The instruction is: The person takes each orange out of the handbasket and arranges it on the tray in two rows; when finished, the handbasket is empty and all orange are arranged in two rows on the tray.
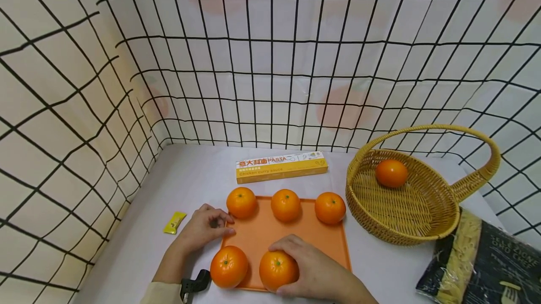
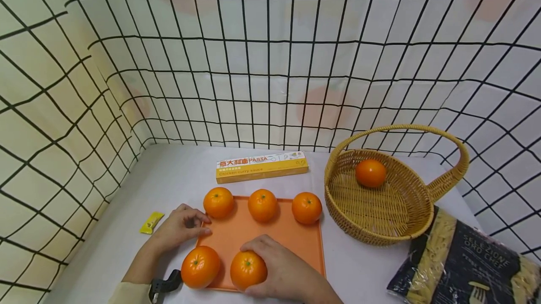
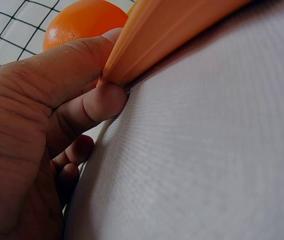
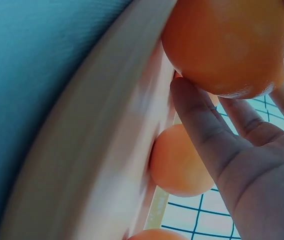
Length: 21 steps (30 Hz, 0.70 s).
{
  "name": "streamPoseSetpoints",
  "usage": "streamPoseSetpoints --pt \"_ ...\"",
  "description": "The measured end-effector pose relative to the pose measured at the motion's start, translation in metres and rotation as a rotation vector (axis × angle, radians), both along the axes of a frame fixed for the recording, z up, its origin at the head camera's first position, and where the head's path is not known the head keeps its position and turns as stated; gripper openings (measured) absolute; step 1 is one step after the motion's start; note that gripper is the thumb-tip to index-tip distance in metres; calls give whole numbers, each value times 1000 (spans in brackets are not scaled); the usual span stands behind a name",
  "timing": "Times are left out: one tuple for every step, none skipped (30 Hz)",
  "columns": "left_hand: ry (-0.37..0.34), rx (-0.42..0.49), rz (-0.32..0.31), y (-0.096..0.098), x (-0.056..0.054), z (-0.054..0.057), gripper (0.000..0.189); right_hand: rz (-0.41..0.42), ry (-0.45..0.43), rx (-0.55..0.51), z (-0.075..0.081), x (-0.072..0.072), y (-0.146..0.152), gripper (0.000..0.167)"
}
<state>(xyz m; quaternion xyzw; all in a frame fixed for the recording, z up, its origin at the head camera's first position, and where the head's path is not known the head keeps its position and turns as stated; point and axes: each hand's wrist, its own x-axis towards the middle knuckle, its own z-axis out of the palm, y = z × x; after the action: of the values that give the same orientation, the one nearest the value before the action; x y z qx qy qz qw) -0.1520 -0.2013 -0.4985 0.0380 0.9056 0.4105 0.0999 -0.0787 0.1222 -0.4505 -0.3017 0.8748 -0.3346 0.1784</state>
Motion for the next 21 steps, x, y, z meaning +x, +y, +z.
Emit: streamPoseSetpoints --pt "0 -1 1 0 0 0 19 0 1 -2 0 0 0 66" --pt "-3 -4 3 0 0 0 19 0 -1 -2 1 0 0 66" --pt "-5 -4 5 0 0 0 19 0 -3 -2 1 0 -1 66" --pt "-6 -3 6 0 0 0 19 2 -4 -1 2 0 -1 67" --pt "-6 -3 5 -1 0 0 19 3 -5 2 2 0 -1 67" --pt "-8 -2 5 -1 0 0 19 4 -7 5 2 0 -1 67" --pt "-11 0 5 -1 0 0 20 5 -9 8 3 0 -1 68" --pt "-13 1 6 -1 0 0 19 4 -11 12 2 0 -1 68" --pt "-12 4 5 -1 0 0 20 4 -12 15 2 0 -1 69" --pt "-10 6 3 -1 0 0 20 3 -11 19 2 0 -1 70" --pt "-10 7 3 -1 0 0 20 0 -12 23 2 0 -1 70" --pt "-10 8 4 -1 -1 0 20 -2 -11 28 2 0 0 71" --pt "-9 9 3 -1 0 0 20 -4 -9 31 3 0 0 72" --pt "-8 8 4 -1 0 0 20 -7 -7 33 3 0 0 73" --pt "-8 8 3 -1 0 -1 20 -11 -4 34 4 0 1 74" --pt "-8 8 4 0 0 0 20 -17 -4 32 4 0 2 75" --pt "-7 8 4 0 0 0 20 -24 -5 30 5 0 3 75" --pt "-6 8 3 0 0 0 20 -33 -4 28 7 0 4 75" --pt "-4 10 0 0 0 1 20 -44 -10 19 8 0 5 75" --pt "-4 11 -2 0 1 1 20 -55 -18 13 9 0 7 75" --pt "-4 14 -3 0 1 2 20 -67 -27 8 11 -1 9 75"
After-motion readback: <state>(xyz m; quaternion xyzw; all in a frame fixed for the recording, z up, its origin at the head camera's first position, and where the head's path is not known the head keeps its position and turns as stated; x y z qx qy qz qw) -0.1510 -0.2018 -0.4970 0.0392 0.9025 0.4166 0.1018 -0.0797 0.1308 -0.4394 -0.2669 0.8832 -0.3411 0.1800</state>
